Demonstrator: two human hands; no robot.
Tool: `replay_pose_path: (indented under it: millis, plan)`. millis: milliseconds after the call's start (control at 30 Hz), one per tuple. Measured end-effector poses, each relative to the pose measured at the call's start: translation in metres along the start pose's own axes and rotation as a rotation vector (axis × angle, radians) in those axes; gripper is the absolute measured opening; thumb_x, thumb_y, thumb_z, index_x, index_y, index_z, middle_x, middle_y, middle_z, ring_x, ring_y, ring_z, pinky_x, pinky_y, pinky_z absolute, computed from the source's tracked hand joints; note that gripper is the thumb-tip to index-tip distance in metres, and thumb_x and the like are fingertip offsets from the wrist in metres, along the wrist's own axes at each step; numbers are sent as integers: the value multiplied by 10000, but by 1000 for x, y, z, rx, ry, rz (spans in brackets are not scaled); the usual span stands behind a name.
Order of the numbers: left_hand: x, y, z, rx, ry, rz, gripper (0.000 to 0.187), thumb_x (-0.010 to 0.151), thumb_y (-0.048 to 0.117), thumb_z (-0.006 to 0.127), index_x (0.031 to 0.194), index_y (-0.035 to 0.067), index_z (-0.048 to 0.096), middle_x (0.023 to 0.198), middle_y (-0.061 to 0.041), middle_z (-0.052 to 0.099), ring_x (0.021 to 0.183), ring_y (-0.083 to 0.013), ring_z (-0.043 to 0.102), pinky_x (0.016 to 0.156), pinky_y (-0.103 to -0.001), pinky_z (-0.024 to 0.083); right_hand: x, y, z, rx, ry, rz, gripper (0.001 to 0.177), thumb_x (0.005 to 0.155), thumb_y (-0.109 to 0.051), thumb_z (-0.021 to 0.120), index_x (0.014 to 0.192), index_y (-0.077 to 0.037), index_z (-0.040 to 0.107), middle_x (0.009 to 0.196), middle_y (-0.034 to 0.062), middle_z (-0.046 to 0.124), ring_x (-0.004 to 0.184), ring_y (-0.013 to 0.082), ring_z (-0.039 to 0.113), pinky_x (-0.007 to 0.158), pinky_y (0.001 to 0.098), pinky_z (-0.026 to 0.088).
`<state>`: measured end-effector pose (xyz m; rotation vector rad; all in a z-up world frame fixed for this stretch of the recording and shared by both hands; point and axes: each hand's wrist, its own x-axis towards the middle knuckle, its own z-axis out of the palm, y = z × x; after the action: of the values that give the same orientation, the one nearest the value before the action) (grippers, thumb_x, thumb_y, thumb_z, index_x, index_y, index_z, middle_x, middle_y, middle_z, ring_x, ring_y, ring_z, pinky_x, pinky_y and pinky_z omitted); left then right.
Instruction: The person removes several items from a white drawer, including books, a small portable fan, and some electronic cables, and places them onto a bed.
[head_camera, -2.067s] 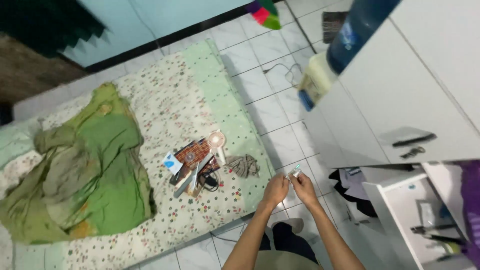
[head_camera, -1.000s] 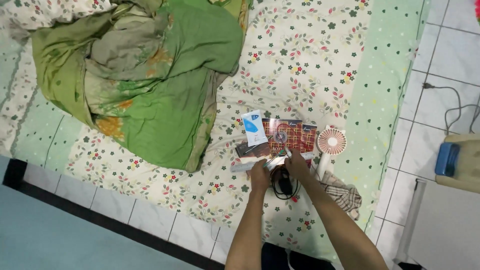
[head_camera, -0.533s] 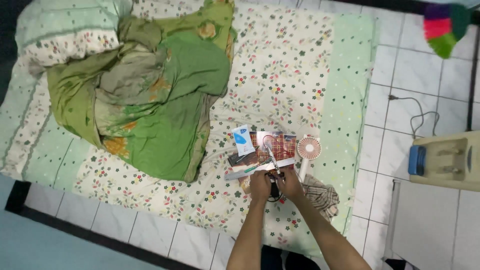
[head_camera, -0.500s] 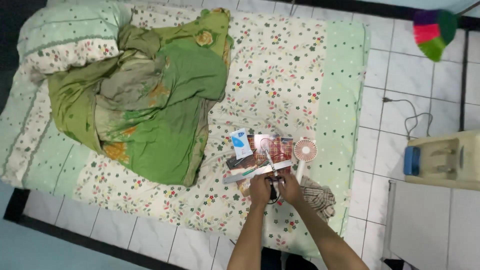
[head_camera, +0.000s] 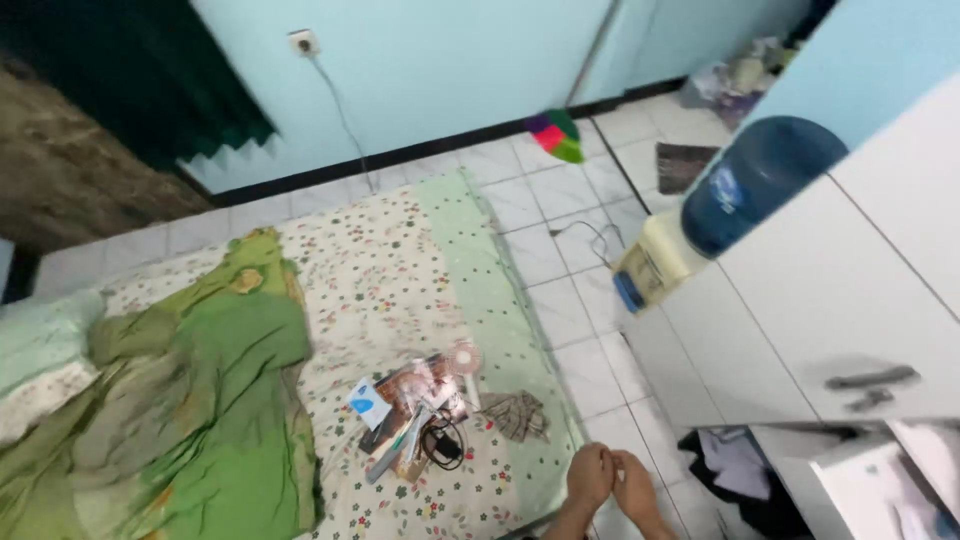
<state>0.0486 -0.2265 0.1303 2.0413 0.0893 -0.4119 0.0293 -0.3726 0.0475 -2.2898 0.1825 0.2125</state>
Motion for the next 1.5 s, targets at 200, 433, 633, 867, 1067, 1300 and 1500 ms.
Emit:
replay_pose_path:
  millis: [200, 433, 633, 867, 1067, 1300, 1500]
  plan:
    - [12, 84, 104, 29, -69, 519, 171, 977, 139, 497, 876, 84, 622, 843, -122, 641, 864, -348, 615, 783, -462, 470, -71, 0, -165, -97, 513, -141, 181, 995, -193, 573, 1038, -75, 704, 913, 75, 714, 875, 244, 673, 827, 365, 509]
    - [-20, 229, 173, 139, -540, 486, 162, 1041, 170, 526, 1092, 83, 653, 992, -134, 668, 832, -288, 702, 756, -430, 592, -129, 15, -287, 112, 778, 402, 156, 1024, -115, 595, 1148, -61, 673, 1043, 187, 708, 1022, 361, 702, 888, 498, 585]
    - [-21, 263, 276, 212, -667, 628, 199, 1051, 165, 516, 1169, 80, 653, 1008, -151, 656, 904, -345, 701, 749, -460, 591, -154, 101, -324, 182, 872, 573, 186, 1006, -35, 585, 1166, 5, 670, 1050, 229, 701, 1008, 370, 705, 826, 476, 608]
    - [38, 253, 333, 676, -705, 439, 466, 960, 53, 554, 1425, 51, 527, 1469, -196, 452, 1357, -350, 485, 1061, -465, 520, -149, 178, -327, -41, 645, 744, 321, 967, -266, 656, 1241, -103, 686, 1134, 127, 728, 1037, 267, 730, 864, 411, 626]
    - [49, 284, 329, 887, -695, 419, 608, 945, -22, 576, 1523, 5, 392, 1570, -291, 238, 1434, -416, 358, 1149, -459, 455, -144, 145, -335, 42, 553, 830, 387, 1009, -316, 575, 1337, -116, 626, 1266, 132, 672, 1151, 299, 692, 941, 445, 595]
    - [64, 274, 354, 1003, -661, 512, 616, 959, -22, 572, 1508, 1, 294, 1441, -317, 381, 1363, -413, 439, 1082, -463, 436, -143, 154, -330, 103, 472, 818, 344, 1023, -294, 542, 1328, -156, 622, 1246, 96, 655, 1173, 278, 673, 981, 435, 583]
    - [78, 262, 372, 993, -765, 611, 581, 929, 126, 678, 1388, -61, 376, 1276, -286, 535, 1254, -420, 547, 1024, -469, 491, -137, 125, -353, 237, 291, 735, 330, 1023, -229, 534, 1279, -63, 658, 1159, 213, 708, 1123, 386, 685, 924, 511, 573]
